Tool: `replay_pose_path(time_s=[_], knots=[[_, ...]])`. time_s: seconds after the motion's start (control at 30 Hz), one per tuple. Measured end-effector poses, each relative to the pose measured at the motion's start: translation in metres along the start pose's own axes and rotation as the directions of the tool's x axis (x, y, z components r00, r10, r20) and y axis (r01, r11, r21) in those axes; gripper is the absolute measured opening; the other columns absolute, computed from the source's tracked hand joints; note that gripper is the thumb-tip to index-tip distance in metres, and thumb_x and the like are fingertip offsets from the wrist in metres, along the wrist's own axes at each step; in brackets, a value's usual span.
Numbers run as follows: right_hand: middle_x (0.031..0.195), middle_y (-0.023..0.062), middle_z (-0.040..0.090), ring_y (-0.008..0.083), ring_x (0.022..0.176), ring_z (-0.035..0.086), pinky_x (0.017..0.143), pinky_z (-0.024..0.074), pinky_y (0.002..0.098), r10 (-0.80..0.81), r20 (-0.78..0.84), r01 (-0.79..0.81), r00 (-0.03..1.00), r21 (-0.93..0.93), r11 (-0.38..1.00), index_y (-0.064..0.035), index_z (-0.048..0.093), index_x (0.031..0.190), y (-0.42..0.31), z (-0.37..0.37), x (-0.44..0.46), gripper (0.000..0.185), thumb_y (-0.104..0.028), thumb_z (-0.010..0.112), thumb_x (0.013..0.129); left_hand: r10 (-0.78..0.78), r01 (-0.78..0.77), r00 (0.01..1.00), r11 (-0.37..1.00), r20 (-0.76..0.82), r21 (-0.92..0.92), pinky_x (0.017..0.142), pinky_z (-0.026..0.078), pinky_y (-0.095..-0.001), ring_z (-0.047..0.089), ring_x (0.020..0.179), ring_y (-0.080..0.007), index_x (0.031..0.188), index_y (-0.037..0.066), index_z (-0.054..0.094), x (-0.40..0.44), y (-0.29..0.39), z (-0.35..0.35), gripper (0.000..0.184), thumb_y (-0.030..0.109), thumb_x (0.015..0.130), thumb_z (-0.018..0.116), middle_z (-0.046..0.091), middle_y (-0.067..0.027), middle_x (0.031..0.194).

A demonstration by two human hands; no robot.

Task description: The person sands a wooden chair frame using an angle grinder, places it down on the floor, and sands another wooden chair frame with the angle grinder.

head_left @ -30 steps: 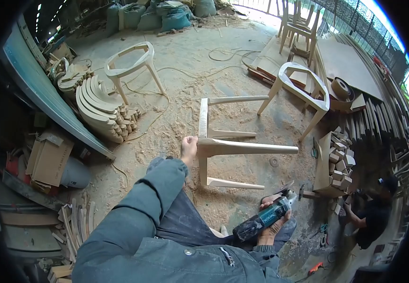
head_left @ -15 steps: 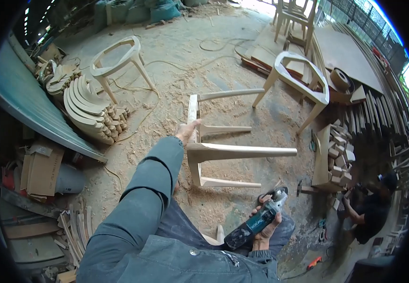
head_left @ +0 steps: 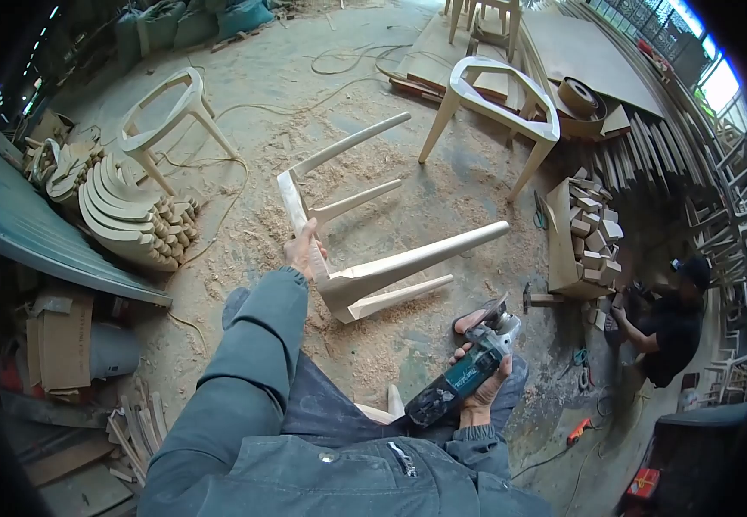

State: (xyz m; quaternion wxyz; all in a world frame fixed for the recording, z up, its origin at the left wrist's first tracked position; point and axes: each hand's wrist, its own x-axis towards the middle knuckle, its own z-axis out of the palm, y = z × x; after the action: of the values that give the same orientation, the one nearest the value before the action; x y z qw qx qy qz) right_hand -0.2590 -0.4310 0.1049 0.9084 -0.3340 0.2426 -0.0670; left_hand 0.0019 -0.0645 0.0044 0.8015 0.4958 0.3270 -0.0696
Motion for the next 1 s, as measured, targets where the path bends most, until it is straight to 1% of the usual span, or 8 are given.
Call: replay_pose_path(time_s=[0.07,0.37,0.53,0.6,0.63,0.7,0.93,1.0], knots=[[0.099,0.0112,0.069,0.0266,0.084,0.071,0.079,0.0619,0.0418,-0.022,0.024,0.023,0.999,-0.028,0.999,-0.0021,0.062,0.122,-0.006,0.002,-0.006,0.092,-0.082,0.07,0.076,0.147,-0.154,0.985,0.985,-0.09,-0.079,0.047,0.054,-0.0356,0.06,0.048,-0.0212,0.096,-0.003,0.062,-0.004,-0.01,0.001,0.051,0.038,0.082,0.09,0.06,-0.0087,0.069],[0.102,0.0116,0.066,0.0262,0.088,0.068,0.079,0.0591,0.0408,0.006,0.035,-0.002,0.999,-0.107,0.994,-0.0034,0.059,0.128,-0.001,-0.005,-0.007,0.09,-0.079,0.069,0.08,0.28,-0.286,0.935,0.958,-0.219,0.007,0.047,0.053,-0.0326,0.062,0.049,-0.0185,0.086,0.0,0.066,0.005,0.002,-0.035,0.043,0.037,0.083,0.088,0.063,-0.0072,0.068],[0.099,0.0101,0.067,0.0251,0.084,0.07,0.069,0.063,0.0397,0.079,0.047,-0.073,0.996,-0.117,0.99,-0.0032,0.058,0.13,0.016,0.023,0.011,0.099,-0.083,0.072,0.073,0.319,-0.249,0.935,0.902,-0.155,0.352,0.063,0.055,-0.0371,0.066,0.061,-0.0191,0.093,0.003,0.068,-0.03,-0.017,-0.078,0.05,0.051,0.087,0.08,0.067,-0.0082,0.072],[0.1,0.0103,0.067,0.0252,0.085,0.071,0.069,0.0631,0.0397,0.108,0.085,-0.096,0.991,-0.139,0.986,-0.0029,0.057,0.131,0.024,0.024,0.019,0.097,-0.081,0.072,0.075,-0.006,0.009,0.999,0.998,-0.053,0.062,0.068,0.055,-0.0399,0.066,0.065,-0.0195,0.11,0.004,0.065,-0.068,0.005,-0.078,0.059,0.057,0.087,0.077,0.068,-0.0091,0.08],[0.1,0.0103,0.067,0.025,0.085,0.07,0.07,0.0628,0.0391,0.087,0.104,-0.072,0.991,-0.147,0.987,-0.0025,0.057,0.132,0.026,0.033,0.02,0.095,-0.078,0.073,0.076,-0.008,0.011,0.998,0.999,-0.059,0.05,0.068,0.055,-0.0399,0.066,0.065,-0.0195,0.11,0.004,0.065,-0.07,0.026,-0.078,0.059,0.057,0.087,0.077,0.068,-0.0091,0.08],[0.1,0.0103,0.067,0.0247,0.085,0.07,0.07,0.0625,0.0385,0.048,0.109,-0.029,0.993,-0.176,0.984,-0.0021,0.057,0.132,0.026,0.055,0.017,0.092,-0.074,0.074,0.078,-0.024,0.02,1.0,0.945,-0.007,-0.326,0.06,0.054,-0.038,0.063,0.061,-0.0198,0.119,0.004,0.059,-0.047,0.061,-0.071,0.066,0.059,0.087,0.077,0.065,-0.0082,0.082],[0.103,0.0133,0.068,0.0229,0.076,0.07,0.067,0.0608,0.0353,0.234,0.246,-0.019,0.941,-0.649,0.76,-0.0008,0.045,0.144,0.003,0.127,0.025,0.085,-0.045,0.082,0.081,0.17,-0.194,0.979,0.944,-0.111,-0.266,0.047,0.05,-0.0329,0.058,0.055,-0.0176,0.114,0.005,0.057,0.0,0.036,-0.063,0.068,0.06,0.084,0.081,0.058,-0.0055,0.077],[0.102,0.0136,0.068,0.0227,0.076,0.07,0.065,0.0605,0.0348,0.273,0.165,-0.054,0.948,-0.761,0.646,-0.0007,0.037,0.151,0.002,0.143,0.023,0.088,-0.032,0.083,0.083,0.208,-0.23,0.972,0.935,-0.109,-0.269,0.047,0.05,-0.0333,0.058,0.055,-0.0177,0.114,0.004,0.056,0.004,0.032,-0.063,0.067,0.058,0.084,0.082,0.058,-0.0053,0.076]])
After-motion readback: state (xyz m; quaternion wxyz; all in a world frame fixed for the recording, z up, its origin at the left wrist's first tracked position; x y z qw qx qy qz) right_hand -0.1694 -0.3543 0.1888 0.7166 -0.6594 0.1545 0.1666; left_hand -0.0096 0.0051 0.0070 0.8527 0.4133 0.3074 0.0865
